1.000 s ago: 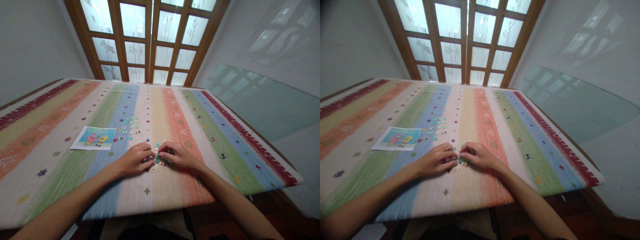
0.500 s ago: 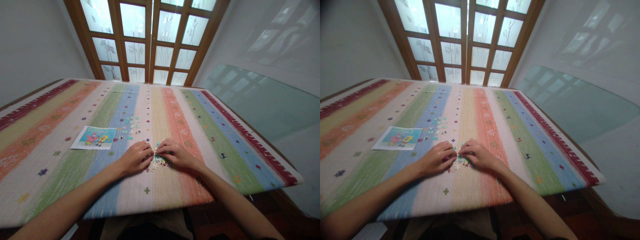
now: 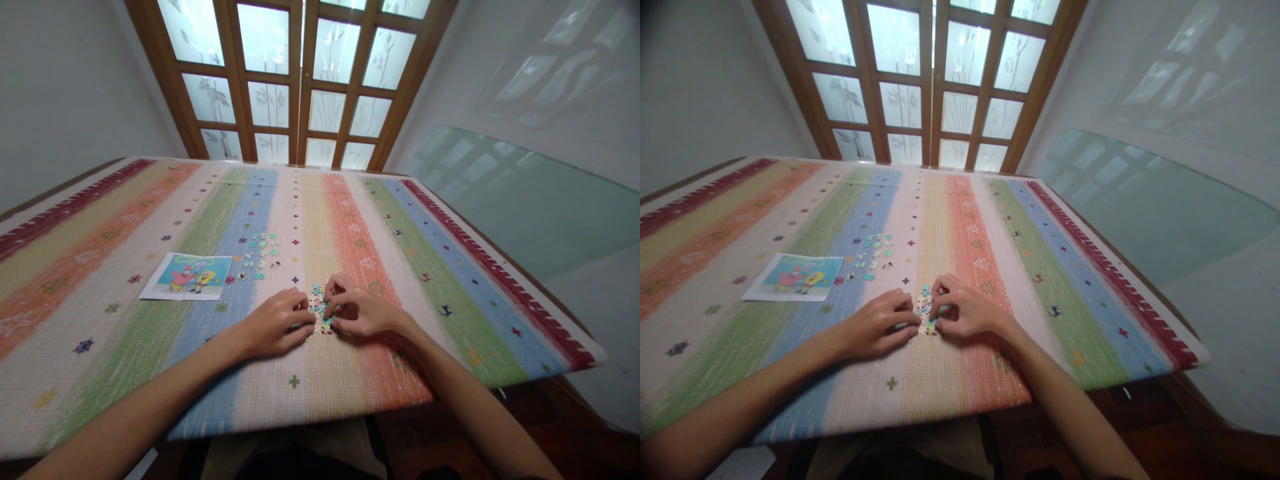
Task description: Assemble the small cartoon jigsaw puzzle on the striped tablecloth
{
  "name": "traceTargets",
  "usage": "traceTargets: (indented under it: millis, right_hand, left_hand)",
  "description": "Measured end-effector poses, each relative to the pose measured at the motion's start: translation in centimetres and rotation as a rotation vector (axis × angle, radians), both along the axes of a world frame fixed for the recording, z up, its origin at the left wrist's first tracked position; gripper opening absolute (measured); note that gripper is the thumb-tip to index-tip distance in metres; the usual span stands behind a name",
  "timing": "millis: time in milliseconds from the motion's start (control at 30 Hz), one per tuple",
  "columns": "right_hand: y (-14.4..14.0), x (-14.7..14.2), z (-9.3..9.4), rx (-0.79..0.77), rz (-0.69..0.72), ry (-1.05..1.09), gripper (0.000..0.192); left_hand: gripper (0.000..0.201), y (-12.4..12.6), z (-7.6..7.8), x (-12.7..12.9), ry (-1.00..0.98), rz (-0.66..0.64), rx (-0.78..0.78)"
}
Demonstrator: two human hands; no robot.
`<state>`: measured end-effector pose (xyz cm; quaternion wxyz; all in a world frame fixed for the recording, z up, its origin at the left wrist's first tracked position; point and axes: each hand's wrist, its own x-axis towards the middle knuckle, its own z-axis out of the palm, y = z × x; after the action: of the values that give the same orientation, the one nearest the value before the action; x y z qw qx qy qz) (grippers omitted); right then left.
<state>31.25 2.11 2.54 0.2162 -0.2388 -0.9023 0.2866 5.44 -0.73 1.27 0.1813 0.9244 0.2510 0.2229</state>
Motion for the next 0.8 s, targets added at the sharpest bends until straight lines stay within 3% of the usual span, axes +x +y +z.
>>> traceTargets:
  millis: [333, 500, 800]
  right_hand:
    - [-0.3, -0.1, -0.1, -0.056, 0.025, -0.048, 0.018]
    - [-0.2, -0.1, 0.2, -0.023, 0.038, -0.049, 0.023]
    - [-0.2, -0.4, -0.1, 0.063, -0.039, -0.028, 0.016]
  left_hand:
    - [0.017, -0.5, -0.3, 0.8, -0.043, 0.075, -0.048]
    - [0.014, -0.6, -0.5, 1.0, -0.069, 0.091, -0.097]
    - [0.005, -0.8, 0.1, 1.4, -0.147, 0.118, -0.225]
